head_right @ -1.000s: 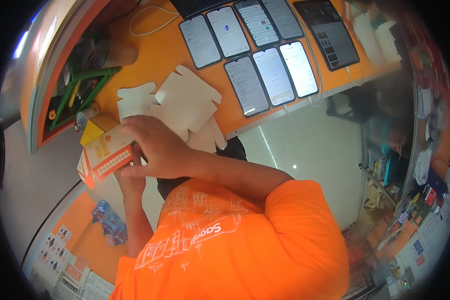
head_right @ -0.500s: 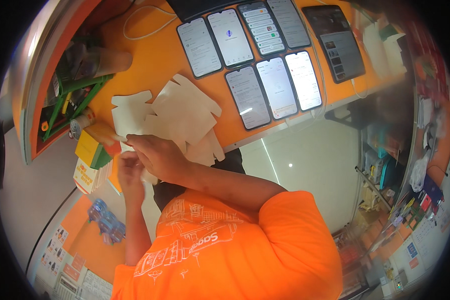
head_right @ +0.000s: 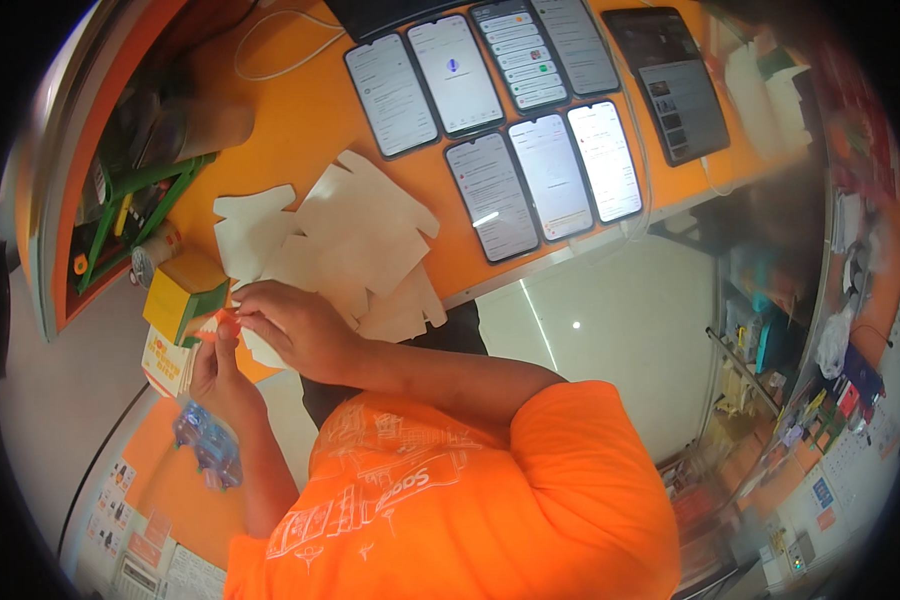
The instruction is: The person folds flat cardboard food boxes into their three-dimensional shape at a counter. They then walk to a deep fryer, use tongs to transfer fried food into a box, and return to the counter to continue folding more boxes.
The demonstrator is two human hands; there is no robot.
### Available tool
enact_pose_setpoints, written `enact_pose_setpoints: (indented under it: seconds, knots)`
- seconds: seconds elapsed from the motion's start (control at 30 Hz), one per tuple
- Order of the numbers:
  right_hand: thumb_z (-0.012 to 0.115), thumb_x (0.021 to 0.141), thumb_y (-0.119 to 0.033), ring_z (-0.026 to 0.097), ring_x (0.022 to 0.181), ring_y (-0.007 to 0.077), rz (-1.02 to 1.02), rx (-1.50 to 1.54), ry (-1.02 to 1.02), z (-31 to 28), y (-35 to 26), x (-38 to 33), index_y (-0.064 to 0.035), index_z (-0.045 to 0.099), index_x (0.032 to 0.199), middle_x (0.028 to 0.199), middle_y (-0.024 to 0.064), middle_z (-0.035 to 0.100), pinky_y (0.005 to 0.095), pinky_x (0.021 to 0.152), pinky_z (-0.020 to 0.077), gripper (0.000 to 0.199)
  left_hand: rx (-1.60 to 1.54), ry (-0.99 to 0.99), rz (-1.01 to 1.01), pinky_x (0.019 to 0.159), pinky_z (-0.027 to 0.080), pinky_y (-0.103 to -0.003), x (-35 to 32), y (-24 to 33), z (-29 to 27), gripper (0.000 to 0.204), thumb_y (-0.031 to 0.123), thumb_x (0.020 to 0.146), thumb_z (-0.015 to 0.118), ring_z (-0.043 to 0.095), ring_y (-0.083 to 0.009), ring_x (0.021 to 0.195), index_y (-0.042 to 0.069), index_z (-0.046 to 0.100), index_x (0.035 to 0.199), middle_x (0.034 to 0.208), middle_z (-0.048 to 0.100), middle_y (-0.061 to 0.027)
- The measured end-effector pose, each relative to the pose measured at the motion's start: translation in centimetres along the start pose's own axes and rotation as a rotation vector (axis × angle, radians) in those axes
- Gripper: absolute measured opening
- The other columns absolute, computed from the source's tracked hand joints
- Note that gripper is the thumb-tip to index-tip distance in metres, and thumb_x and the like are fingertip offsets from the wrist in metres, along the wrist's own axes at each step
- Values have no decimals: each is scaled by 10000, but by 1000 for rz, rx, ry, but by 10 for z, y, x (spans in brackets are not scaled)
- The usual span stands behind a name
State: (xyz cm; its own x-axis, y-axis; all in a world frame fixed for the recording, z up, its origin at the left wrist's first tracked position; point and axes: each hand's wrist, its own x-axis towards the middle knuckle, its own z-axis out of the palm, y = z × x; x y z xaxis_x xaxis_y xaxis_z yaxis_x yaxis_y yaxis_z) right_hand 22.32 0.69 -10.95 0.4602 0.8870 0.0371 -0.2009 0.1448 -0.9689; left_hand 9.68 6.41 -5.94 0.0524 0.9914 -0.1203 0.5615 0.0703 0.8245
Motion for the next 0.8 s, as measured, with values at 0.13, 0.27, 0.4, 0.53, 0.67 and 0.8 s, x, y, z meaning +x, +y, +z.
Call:
enact_pose_setpoints:
  seconds: [0.13,0.27,0.4,0.53,0.67,0.8]
  knots:
    - [637,928,-79,658,1016,288,-71,6,-31,1,-5,0,-14,623,1043,1165,133,646,349,846,537,133,117,-87,291,747,489,-227,-1,-11,-8,188,30,900,698,627,-109,831,-20,721,1079,977,725,-84]
    - [646,915,-62,654,1024,283,-60,25,-30,-3,-8,1,-15,636,1018,1171,121,645,340,837,540,114,117,-230,410,727,475,-230,7,-17,-17,201,35,918,672,609,-103,835,-23,705,1108,1023,723,-87]
    - [655,898,-41,649,1029,275,-76,13,-22,-5,-11,2,-16,646,1006,1168,107,644,334,833,543,111,129,-270,403,732,469,-228,8,-12,-22,198,41,921,671,595,-100,827,-27,703,1104,1011,718,-82]
    - [665,884,-31,650,1018,273,-130,-28,-12,-4,-17,1,-16,650,1015,1162,104,643,332,836,543,133,102,-243,370,732,465,-224,9,-12,-21,189,49,912,687,585,-94,816,-29,707,1084,966,708,-61]
    - [679,878,-38,654,1018,267,-170,-62,-11,-5,-16,3,-17,658,1037,1179,106,638,333,836,548,162,109,-345,318,802,476,-245,15,-18,-37,215,84,940,664,594,-103,907,-42,689,1112,1021,681,-66]
    - [698,886,-81,668,1028,251,-57,116,-92,-9,-19,3,-14,677,1060,1212,119,646,333,836,556,187,-13,-258,234,747,464,-228,16,-18,-33,210,116,900,724,582,-81,847,-25,713,1055,982,694,-39]
